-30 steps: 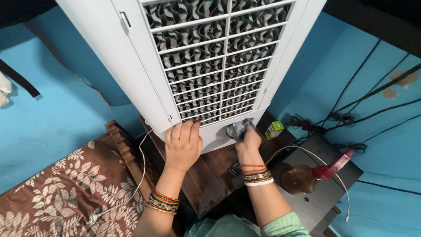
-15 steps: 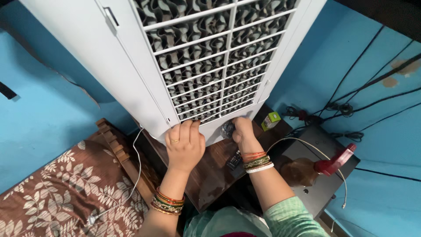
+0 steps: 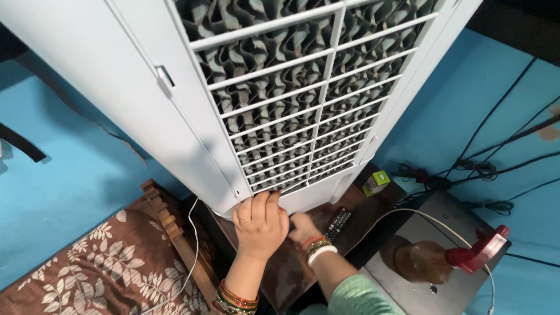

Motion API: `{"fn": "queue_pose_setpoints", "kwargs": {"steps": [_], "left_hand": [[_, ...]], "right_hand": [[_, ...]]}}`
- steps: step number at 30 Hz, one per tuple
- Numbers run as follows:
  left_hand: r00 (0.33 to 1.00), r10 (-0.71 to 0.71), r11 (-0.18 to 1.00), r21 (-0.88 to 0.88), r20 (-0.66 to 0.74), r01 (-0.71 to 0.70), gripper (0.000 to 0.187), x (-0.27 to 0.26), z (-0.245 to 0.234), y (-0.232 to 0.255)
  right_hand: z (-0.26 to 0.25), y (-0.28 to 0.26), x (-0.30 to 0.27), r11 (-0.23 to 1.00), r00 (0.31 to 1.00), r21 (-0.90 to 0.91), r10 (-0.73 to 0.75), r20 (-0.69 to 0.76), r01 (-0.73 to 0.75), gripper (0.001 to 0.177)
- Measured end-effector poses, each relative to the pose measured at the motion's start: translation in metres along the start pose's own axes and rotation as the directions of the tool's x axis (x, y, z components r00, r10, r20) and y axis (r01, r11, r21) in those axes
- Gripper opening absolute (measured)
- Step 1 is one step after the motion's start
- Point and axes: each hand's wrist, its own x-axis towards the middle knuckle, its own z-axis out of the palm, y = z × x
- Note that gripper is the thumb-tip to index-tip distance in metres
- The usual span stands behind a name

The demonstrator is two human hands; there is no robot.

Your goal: The person wipes the exterior surfaces of a white Kenstar air cooler using a blue patterned cloth. They clean the front grille, sides, and back panel, moving the power cord aside to reach the rear.

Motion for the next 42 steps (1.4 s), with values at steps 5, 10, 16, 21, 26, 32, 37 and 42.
{"fn": "queue_pose_setpoints", "kwargs": {"steps": [5,10,16,21,26,32,37,42], "left_hand": [[1.000,0.009,1.000,0.021,0.004,-0.009,0.027,-0.002,-0.001,-0.001],[1.000,0.015,1.000,0.011,0.006,-0.015,0.028,0.004,-0.002,0.001],[1.000,0.027,0.999,0.021,0.006,-0.027,0.026,0.007,-0.006,0.002],[1.000,0.017,1.000,0.008,0.018,-0.017,0.024,0.006,-0.004,0.001],[1.000,0.012,1.000,0.007,0.012,-0.012,0.022,0.004,-0.001,0.001],[1.000,0.024,1.000,0.007,-0.001,-0.024,0.024,0.002,0.000,-0.001],[1.000,0.018,1.000,-0.021,-0.022,-0.019,0.025,0.003,0.001,-0.001],[1.000,-0.014,0.999,-0.035,-0.008,0.014,0.026,0.001,0.000,-0.001]], "right_hand": [[0.037,0.028,-0.005,0.969,0.983,0.248,-0.030,0.180,-0.016,0.034],[-0.013,-0.036,-0.009,0.895,0.939,-0.425,-0.253,-0.232,0.136,0.025],[-0.025,-0.106,-0.026,0.932,0.843,0.245,-0.101,-0.529,0.265,0.038],[0.038,-0.159,-0.107,0.944,0.895,0.075,-0.277,-0.349,0.321,0.042],[0.071,-0.174,-0.121,0.933,0.870,-0.067,-0.353,-0.345,0.352,0.037],[0.030,-0.144,-0.054,0.926,0.813,-0.154,-0.376,-0.444,0.344,0.037],[0.012,-0.114,-0.080,0.922,0.877,-0.123,-0.386,-0.286,0.366,0.031],[-0.024,-0.107,-0.028,0.938,0.857,-0.255,-0.324,-0.402,0.235,0.033]]}}
